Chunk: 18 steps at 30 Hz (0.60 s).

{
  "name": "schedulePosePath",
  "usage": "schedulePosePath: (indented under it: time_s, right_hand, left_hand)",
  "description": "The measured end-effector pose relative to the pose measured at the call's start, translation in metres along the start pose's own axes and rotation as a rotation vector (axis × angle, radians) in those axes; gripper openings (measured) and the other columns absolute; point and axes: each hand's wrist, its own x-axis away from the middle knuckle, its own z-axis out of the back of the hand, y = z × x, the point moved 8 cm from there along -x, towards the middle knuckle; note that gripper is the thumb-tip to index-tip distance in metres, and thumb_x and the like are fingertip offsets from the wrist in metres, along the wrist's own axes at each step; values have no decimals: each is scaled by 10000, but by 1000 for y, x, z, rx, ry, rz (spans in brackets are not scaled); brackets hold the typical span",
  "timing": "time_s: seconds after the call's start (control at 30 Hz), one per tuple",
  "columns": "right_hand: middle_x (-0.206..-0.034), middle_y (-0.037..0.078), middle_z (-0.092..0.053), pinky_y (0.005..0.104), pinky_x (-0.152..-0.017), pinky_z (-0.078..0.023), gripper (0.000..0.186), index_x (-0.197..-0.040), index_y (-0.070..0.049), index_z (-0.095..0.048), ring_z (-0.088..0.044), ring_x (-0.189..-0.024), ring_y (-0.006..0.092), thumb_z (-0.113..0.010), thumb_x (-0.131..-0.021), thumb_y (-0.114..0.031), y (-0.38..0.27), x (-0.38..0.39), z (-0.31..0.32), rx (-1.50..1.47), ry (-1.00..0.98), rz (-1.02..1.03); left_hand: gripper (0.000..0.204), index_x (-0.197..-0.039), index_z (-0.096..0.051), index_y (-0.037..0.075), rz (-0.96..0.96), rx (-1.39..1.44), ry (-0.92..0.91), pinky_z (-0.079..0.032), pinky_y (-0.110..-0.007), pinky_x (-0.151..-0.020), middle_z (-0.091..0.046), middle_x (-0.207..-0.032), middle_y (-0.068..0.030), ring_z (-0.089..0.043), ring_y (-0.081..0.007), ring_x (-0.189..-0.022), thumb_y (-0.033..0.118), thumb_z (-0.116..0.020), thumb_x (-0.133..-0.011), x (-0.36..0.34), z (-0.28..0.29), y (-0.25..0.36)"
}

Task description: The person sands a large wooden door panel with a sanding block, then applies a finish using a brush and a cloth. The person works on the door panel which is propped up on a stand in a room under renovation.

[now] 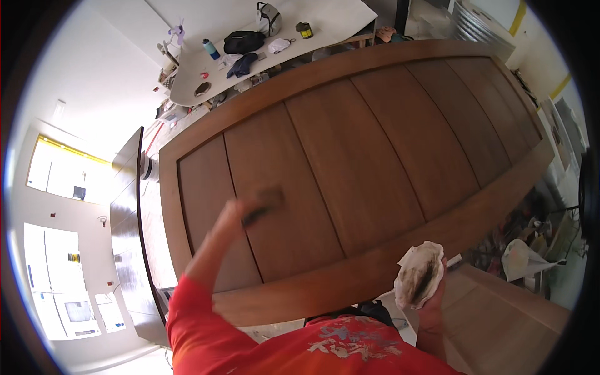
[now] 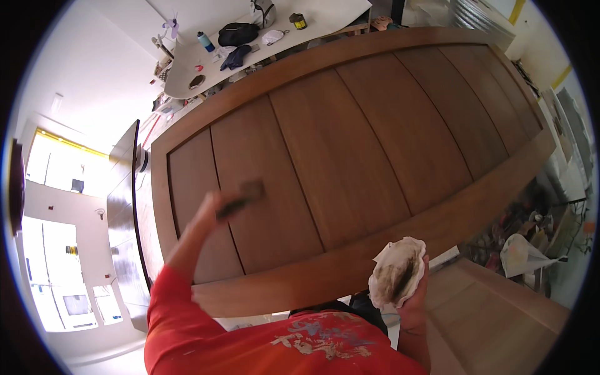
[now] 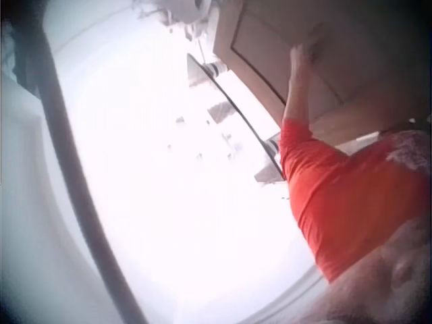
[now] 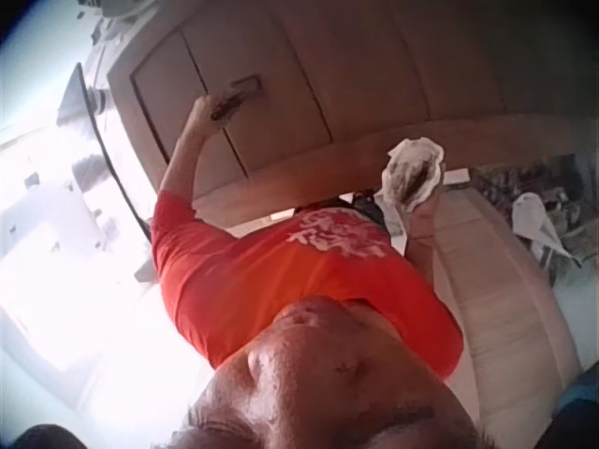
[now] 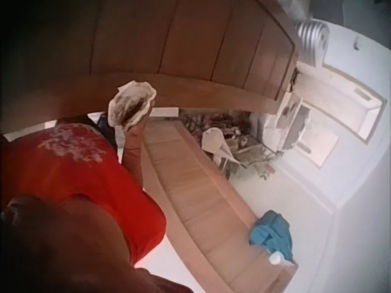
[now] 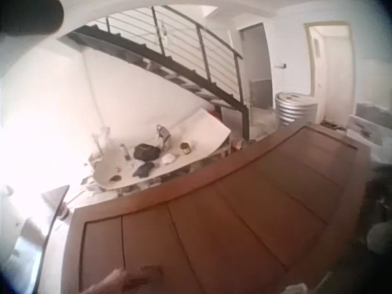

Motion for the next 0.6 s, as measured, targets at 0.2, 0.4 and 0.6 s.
schedulePosePath:
  time_s: [0.2,0.4,0.6]
  right_hand:
    - [-1478,97,-590,463,-1126,-510,651,-1559,-131,-478,-579,-1367,265,-378,-1113,-595,6,-11,1,-12,-28,12]
    - [-1484,110,-590,473,-1136,-500,675,-1566,-130,-468,-581,-1370,275,-365,-1108,-614,-8,-10,-12,-14,-27,77]
    - [-1488,110,-588,462,-1148,-489,670,-1570,-129,-463,-574,-1377,279,-348,-1114,-607,-12,4,-16,78,67,99]
  left_hand:
    - [363,-1232,-788,124,-91,34,-107,-598,-377,-769,-780,-973,-140,-769,-270,-866,127,-805,-870,90,-15,91]
    - [318,-1229,-787,160,-136,-266,483,-593,-445,-806,-763,-968,-213,-746,-408,-933,224,-764,-918,-134,120,21]
    - [352,-1232,-790,173,-76,-320,520,-595,-465,-880,-766,-1050,-216,-734,-417,-1015,216,-774,-883,-199,129,-43]
